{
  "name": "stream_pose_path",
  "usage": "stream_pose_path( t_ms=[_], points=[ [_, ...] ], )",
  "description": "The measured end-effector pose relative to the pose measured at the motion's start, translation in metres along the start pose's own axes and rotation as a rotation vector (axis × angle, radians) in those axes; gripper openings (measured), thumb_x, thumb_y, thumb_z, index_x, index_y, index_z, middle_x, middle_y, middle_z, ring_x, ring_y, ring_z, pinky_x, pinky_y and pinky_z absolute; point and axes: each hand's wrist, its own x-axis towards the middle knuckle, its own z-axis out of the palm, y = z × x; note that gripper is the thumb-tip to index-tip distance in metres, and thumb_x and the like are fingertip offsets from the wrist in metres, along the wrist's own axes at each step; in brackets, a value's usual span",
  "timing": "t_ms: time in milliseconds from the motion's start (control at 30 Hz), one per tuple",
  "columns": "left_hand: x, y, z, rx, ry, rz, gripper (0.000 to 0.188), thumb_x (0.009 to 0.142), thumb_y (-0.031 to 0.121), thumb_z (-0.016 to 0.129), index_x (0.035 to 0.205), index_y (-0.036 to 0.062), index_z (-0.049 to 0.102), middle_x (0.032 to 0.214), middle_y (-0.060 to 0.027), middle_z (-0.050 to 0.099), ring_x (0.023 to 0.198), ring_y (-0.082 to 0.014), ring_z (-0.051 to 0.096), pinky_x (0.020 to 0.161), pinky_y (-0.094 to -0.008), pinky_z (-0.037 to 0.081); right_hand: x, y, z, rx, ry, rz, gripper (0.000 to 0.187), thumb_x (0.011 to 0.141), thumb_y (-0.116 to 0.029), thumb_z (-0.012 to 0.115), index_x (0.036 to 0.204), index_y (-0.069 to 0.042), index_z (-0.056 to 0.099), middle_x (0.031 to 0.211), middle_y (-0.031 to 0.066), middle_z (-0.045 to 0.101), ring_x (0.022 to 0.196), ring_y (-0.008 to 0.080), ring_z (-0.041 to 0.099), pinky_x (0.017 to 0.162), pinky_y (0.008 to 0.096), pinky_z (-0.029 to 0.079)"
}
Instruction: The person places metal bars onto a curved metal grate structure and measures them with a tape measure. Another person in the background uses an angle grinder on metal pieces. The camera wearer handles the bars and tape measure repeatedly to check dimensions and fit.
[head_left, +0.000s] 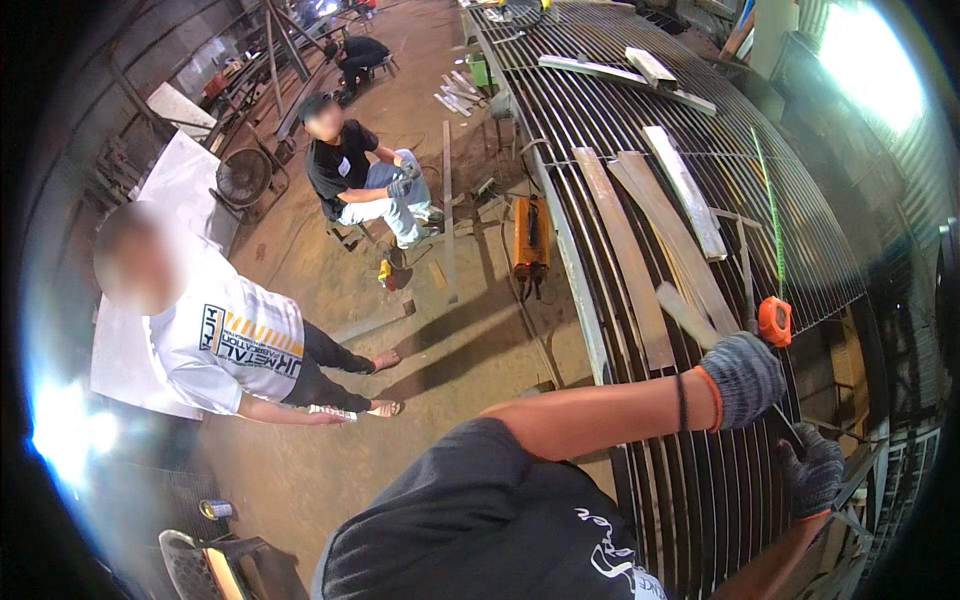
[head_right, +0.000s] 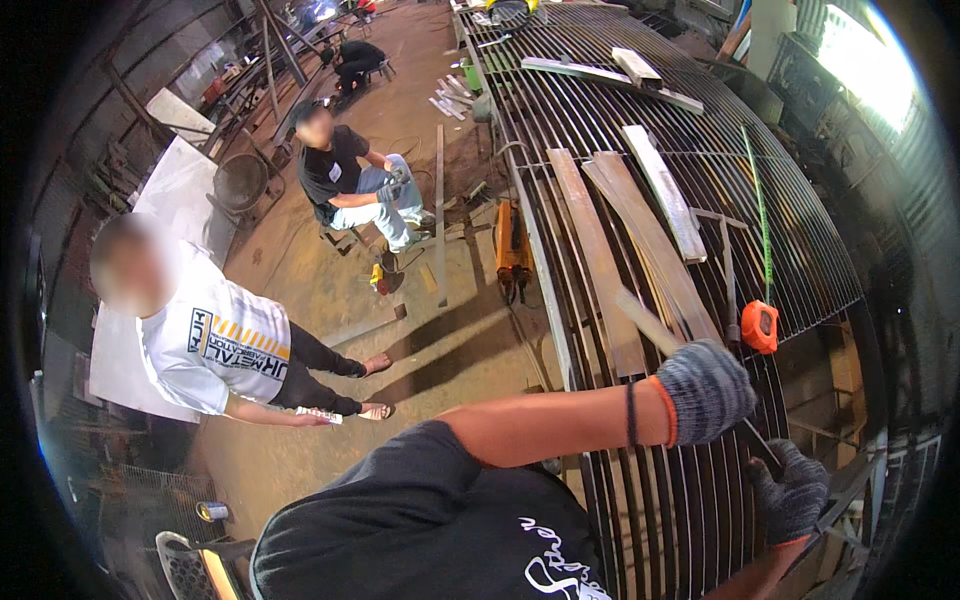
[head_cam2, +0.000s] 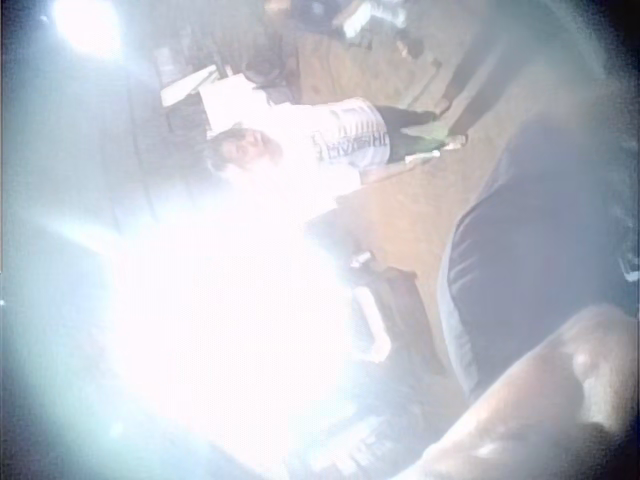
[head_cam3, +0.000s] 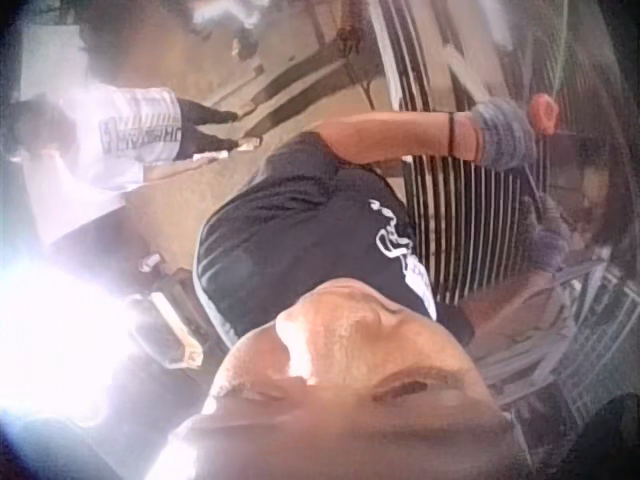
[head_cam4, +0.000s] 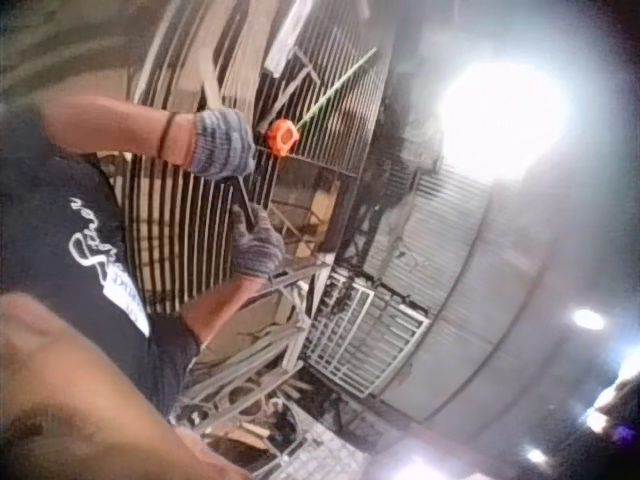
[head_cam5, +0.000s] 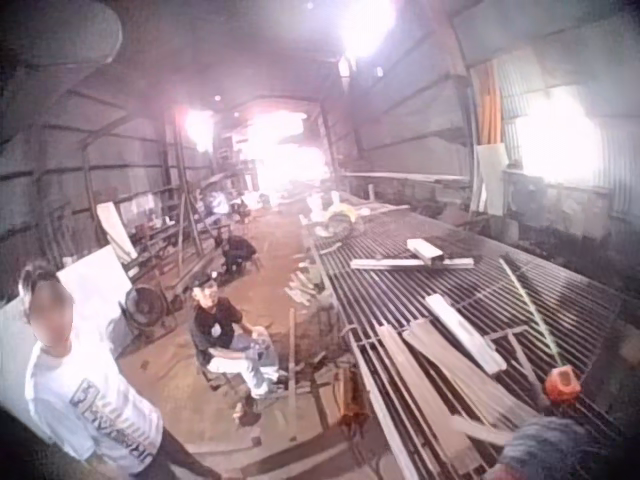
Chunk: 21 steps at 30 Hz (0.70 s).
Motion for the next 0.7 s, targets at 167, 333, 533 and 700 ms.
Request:
stream_pose_path(
  t_ms=[167,333,533,700],
  points=[
    [-0.079,-0.056,-0.031,-0.112,0.022,-0.296,0.011,0.075,0.021,0.071,0.072,0.0112,0.072,0.064,-0.0137,0.066,0.06,-0.033,0.068,0.054,-0.044,0.052,0.046,-0.078,-0.002,0.084,0.675,-0.355,0.081,0.066,-0.05,0.091,0.133,-0.01,0.066,0.134,0.0134,0.059,0.128,0.0334,0.053,0.108,0.0477,0.043],
    [-0.2,-0.151,-0.037,-0.468,0.294,-0.752,0.035,0.082,0.043,0.079,0.087,0.008,0.078,0.072,-0.0206,0.069,0.067,-0.0342,0.071,0.061,-0.0388,0.055,0.128,-0.207,-0.043,-0.065,0.96,-0.64,0.077,0.065,-0.05,0.093,0.129,-0.014,0.071,0.131,0.0116,0.045,0.123,0.0311,0.046,0.103,0.0467,0.045],
    [-0.326,-0.245,-0.016,-0.722,0.378,-1.306,0.043,0.083,0.042,0.083,0.089,-0.0009,0.078,0.062,-0.0063,0.068,0.048,-0.014,0.06,0.049,-0.0328,0.047,0.253,-0.308,-0.036,-0.025,1.007,-0.647,0.064,0.065,-0.044,0.093,0.123,-0.021,0.076,0.13,0.0104,0.047,0.124,0.0293,0.046,0.106,0.0452,0.043],
    [-0.387,-0.304,0.007,-0.629,0.215,-1.477,0.057,0.082,0.057,0.076,0.098,0.0017,0.077,0.078,-0.0168,0.074,0.072,-0.0324,0.071,0.067,-0.0406,0.054,0.299,-0.364,-0.013,0.072,0.941,-0.585,0.056,0.066,-0.04,0.093,0.117,-0.021,0.079,0.121,0.0112,0.054,0.117,0.0308,0.052,0.105,0.0471,0.042]
  ],
)
